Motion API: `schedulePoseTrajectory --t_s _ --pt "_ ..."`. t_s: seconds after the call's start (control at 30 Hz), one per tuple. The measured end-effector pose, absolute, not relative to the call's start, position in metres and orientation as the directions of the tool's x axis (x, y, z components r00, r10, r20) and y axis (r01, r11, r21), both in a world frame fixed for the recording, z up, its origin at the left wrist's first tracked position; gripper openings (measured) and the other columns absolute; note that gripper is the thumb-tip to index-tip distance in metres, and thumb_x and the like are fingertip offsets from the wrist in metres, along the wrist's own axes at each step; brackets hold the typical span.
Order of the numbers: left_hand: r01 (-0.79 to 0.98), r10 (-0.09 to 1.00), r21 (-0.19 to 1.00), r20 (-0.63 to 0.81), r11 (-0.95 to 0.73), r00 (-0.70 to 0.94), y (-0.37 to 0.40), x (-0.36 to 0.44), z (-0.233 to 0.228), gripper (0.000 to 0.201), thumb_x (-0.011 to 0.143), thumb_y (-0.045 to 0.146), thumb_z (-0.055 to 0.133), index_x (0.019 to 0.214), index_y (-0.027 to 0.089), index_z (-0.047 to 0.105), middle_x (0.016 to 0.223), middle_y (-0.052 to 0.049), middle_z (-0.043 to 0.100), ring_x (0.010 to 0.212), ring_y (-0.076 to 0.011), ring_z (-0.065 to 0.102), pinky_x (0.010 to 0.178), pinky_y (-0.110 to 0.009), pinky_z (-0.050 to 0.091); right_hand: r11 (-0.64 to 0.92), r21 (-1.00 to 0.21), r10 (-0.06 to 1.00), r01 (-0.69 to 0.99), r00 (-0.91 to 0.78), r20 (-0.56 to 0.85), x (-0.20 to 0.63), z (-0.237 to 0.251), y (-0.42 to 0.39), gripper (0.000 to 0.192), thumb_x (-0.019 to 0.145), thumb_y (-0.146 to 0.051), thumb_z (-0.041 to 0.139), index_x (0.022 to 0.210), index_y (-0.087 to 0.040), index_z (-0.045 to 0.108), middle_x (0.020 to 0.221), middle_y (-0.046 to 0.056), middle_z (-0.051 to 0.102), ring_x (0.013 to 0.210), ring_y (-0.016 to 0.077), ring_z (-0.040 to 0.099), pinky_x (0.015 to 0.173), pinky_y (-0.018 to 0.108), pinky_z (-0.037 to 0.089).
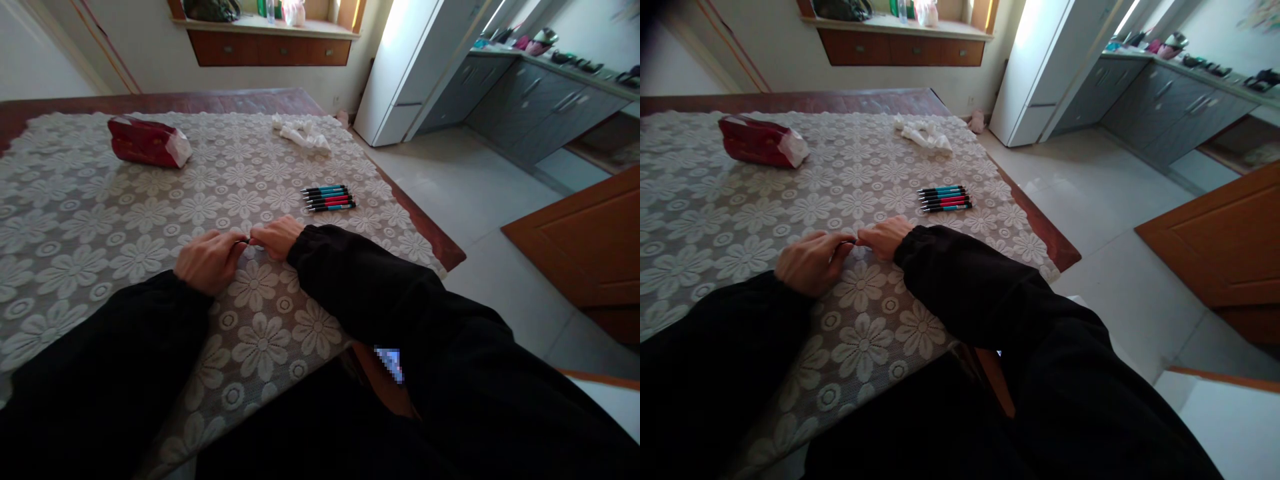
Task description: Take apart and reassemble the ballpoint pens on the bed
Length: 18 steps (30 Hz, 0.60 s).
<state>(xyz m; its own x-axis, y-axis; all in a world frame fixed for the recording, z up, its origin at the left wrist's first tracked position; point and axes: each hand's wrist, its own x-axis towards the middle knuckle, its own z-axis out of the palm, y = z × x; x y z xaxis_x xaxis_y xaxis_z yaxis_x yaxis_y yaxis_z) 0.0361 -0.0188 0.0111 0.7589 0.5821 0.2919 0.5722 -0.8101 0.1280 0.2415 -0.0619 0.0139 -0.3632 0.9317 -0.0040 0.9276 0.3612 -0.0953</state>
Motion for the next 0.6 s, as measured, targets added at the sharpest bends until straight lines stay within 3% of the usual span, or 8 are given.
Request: schedulePoseTrajectory --t_s 0.07,0.17,0.37,0.6 --pt "0.554 0.557 0.113 0.330 -0.825 0.762 -0.0214 0.0373 0.0118 0.036 0.102 0.043 0.039 0.114 0.022 0.066 0.096 -0.009 0.072 0.093 -0.0280 0.065 0.072 -0.036 0.046 0.353 -0.096 0.934 0.931 -0.356 -0.013 0.2426 0.0146 -0.0612 0.040 0.107 -0.045 0.032 0.118 -0.023 0.064 0.093 0.006 0.075 0.070 0.0180 0.061 0.057 0.031 0.020" --pt "0.548 0.546 0.091 0.320 -0.831 0.774 -0.0229 0.0381 0.0116 0.034 0.102 0.041 0.040 0.104 0.022 0.067 0.095 -0.009 0.072 0.096 -0.0290 0.064 0.074 -0.037 0.046 0.375 -0.109 0.926 0.921 -0.377 -0.001 0.2427 0.0155 -0.0614 0.043 0.107 -0.045 0.030 0.118 -0.024 0.066 0.091 0.005 0.075 0.068 0.0182 0.059 0.056 0.032 0.020" --pt "0.531 0.535 0.080 0.226 -0.843 0.814 -0.0186 0.0381 0.0105 0.035 0.100 0.037 0.035 0.085 0.020 0.062 0.077 -0.010 0.064 0.076 -0.0275 0.060 0.069 -0.038 0.042 0.417 -0.111 0.908 0.902 -0.419 0.005 0.2384 0.0130 -0.0633 0.042 0.107 -0.043 0.031 0.113 -0.022 0.067 0.087 0.005 0.074 0.065 0.0171 0.058 0.055 0.031 0.018" --pt "0.469 0.514 0.265 0.131 -0.842 0.848 -0.0155 0.0372 0.0133 0.032 0.097 0.033 0.033 0.078 0.021 0.056 0.071 -0.007 0.064 0.067 -0.0232 0.058 0.069 -0.037 0.039 0.440 -0.066 0.897 0.895 -0.442 -0.002 0.2351 0.0145 -0.0679 0.032 0.105 -0.034 0.038 0.115 -0.020 0.065 0.091 0.006 0.076 0.068 0.0178 0.062 0.055 0.031 0.021"
